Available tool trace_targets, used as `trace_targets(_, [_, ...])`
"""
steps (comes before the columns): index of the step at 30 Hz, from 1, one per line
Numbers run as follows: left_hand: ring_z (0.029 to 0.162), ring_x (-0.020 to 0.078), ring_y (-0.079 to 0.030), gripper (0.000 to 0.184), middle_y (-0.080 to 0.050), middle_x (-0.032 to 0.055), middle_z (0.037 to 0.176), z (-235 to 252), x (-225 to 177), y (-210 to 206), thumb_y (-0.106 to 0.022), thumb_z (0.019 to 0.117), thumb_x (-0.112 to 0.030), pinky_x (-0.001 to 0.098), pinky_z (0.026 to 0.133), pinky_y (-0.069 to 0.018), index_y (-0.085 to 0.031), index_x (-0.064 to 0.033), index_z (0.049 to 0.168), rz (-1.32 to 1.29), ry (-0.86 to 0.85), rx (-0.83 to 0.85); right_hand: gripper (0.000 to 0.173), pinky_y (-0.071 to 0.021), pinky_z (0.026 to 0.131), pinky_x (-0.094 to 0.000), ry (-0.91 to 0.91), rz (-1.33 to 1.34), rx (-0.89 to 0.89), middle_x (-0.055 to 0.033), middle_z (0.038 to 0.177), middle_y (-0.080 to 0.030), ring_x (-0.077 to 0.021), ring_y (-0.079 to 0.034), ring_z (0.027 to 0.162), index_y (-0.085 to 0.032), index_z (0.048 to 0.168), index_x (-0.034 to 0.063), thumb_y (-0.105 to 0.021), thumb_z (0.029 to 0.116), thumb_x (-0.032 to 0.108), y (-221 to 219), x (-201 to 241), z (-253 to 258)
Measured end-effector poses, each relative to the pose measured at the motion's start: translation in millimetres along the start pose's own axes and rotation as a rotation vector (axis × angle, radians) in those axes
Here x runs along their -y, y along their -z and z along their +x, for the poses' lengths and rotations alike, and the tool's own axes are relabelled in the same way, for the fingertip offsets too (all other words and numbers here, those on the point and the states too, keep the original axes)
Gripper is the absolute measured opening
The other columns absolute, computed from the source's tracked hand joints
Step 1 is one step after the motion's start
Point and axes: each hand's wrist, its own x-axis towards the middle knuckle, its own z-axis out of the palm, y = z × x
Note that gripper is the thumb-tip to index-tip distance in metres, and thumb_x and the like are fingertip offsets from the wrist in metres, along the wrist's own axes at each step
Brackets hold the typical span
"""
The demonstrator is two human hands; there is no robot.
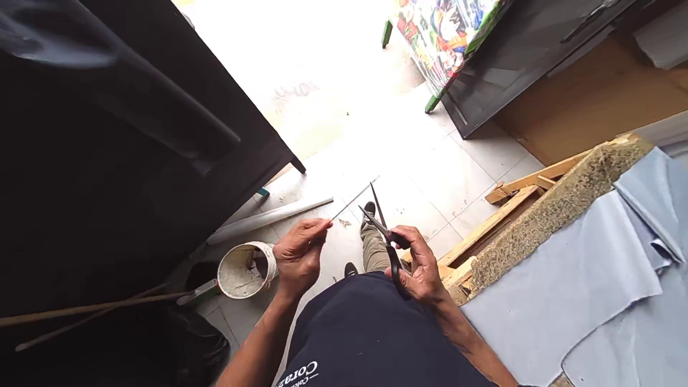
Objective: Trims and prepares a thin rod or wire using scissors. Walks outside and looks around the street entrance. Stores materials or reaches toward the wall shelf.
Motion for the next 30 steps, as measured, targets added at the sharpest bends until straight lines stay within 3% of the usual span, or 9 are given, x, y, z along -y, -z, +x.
trace_targets(2, [0.097, 0.0096, -0.072, 0.019, -0.075, 0.0037, 0.111, 22.2, 23.4, -17.5, -0.064, 0.0999, -0.007, 0.0275, 0.086, -0.0619, -0.078, -0.0088, 0.113, 0.008, 0.007, 0.134, 0.061, -0.0552, 0.091, -0.0275, 0.019, 0.004, 0.026, -0.0087, 0.129, -0.062, -0.0121, -0.061, 0.113, -0.059, 0.136, 0.0047, -0.076, 0.0897, 0.04, -2.6, -19.6, 42.5])
trace_targets(6, [0.082, 0.0033, -0.068, 0.022, -0.075, -0.0055, 0.108, 117.7, 46.8, -8.1, -0.065, 0.0982, -0.006, 0.0196, 0.072, -0.0587, -0.079, -0.0138, 0.114, 0.079, -0.032, -0.254, 0.038, -0.0615, 0.082, -0.0263, 0.035, 0.118, -0.043, -0.0086, 0.118, -0.072, -0.0102, -0.07, 0.094, -0.07, 0.127, 0.0035, -0.076, 0.0905, 0.011, 18.5, -56.7, 132.5])
trace_targets(8, [0.078, 0.0023, -0.066, 0.024, -0.074, -0.0063, 0.109, 162.0, 47.1, -7.5, -0.062, 0.0994, -0.007, 0.0177, 0.069, -0.0567, -0.077, -0.013, 0.117, 0.131, -0.055, -0.311, 0.041, -0.0604, 0.082, -0.0269, 0.053, 0.14, -0.002, -0.0085, 0.119, -0.071, -0.011, -0.069, 0.097, -0.07, 0.127, 0.0045, -0.079, 0.0882, 0.014, 32.8, -66.5, 179.7])
trace_targets(11, [0.09, 0.0046, -0.071, 0.024, -0.075, -0.0065, 0.113, 204.1, 65.3, -44.6, -0.064, 0.1005, -0.016, 0.021, 0.079, -0.0605, -0.078, -0.023, 0.118, 0.124, -0.058, -0.097, 0.062, -0.055, 0.095, -0.0329, 0.136, 0.059, 0.176, -0.0134, 0.13, -0.061, -0.0181, -0.06, 0.119, -0.058, 0.136, 0.0017, -0.078, 0.0877, 0.035, 50.3, -75.0, 252.1])
trace_targets(16, [0.075, 0.0029, -0.066, 0.021, -0.075, -0.0062, 0.104, 288.3, 87.8, -44.3, -0.066, 0.0994, -0.013, 0.0171, 0.066, -0.0572, -0.078, -0.0177, 0.115, 0.033, -0.084, -0.308, 0.038, -0.0617, 0.083, -0.0281, 0.148, 0.156, 0.117, -0.0128, 0.119, -0.071, -0.013, -0.071, 0.096, -0.068, 0.128, 0.0004, -0.074, 0.0911, 0.009, 66.2, -95.8, 329.9])
trace_targets(21, [0.08, 0.0038, -0.068, 0.025, -0.074, -0.0056, 0.111, 341.5, 129.4, -52.0, -0.064, 0.0997, -0.015, 0.0189, 0.07, -0.0594, -0.077, -0.0221, 0.121, 0.051, -0.056, -0.134, 0.061, -0.0563, 0.093, -0.0319, 0.136, 0.069, 0.152, -0.0126, 0.131, -0.061, -0.0168, -0.061, 0.117, -0.059, 0.137, 0.0039, -0.079, 0.0877, 0.035, 62.7, -130.2, 391.6])
trace_targets(23, [0.083, 0.0042, -0.069, 0.025, -0.075, -0.0041, 0.113, 361.3, 154.0, -63.2, -0.065, 0.0992, -0.015, 0.0199, 0.074, -0.0603, -0.078, -0.0228, 0.119, -0.009, -0.042, -0.069, 0.059, -0.0575, 0.089, -0.0287, 0.12, 0.078, 0.14, -0.0123, 0.126, -0.063, -0.014, -0.063, 0.111, -0.06, 0.135, 0.0023, -0.079, 0.0877, 0.032, 52.1, -141.0, 419.3])
trace_targets(27, [0.071, 0.0011, -0.066, 0.022, -0.076, -0.0089, 0.101, 449.9, 189.1, -25.8, -0.069, 0.0964, -0.01, 0.0166, 0.064, -0.0568, -0.079, -0.0216, 0.111, -0.058, -0.056, -0.403, 0.04, -0.0591, 0.073, -0.0234, 0.114, 0.121, 0.028, -0.0085, 0.114, -0.072, -0.008, -0.068, 0.086, -0.07, 0.126, 0.0048, -0.08, 0.0883, 0.015, 52.5, -169.6, 484.7])
trace_targets(30, [0.076, 0.0016, -0.067, 0.02, -0.076, -0.0093, 0.102, 510.1, 222.1, -14.2, -0.068, 0.0982, -0.015, 0.0171, 0.067, -0.0576, -0.079, -0.0233, 0.113, -0.025, -0.062, -0.29, 0.051, -0.0587, 0.088, -0.0298, 0.147, 0.05, 0.053, -0.0087, 0.125, -0.066, -0.014, -0.065, 0.109, -0.063, 0.132, 0.0085, -0.082, 0.0879, 0.027, 46.9, -188.5, 548.3])
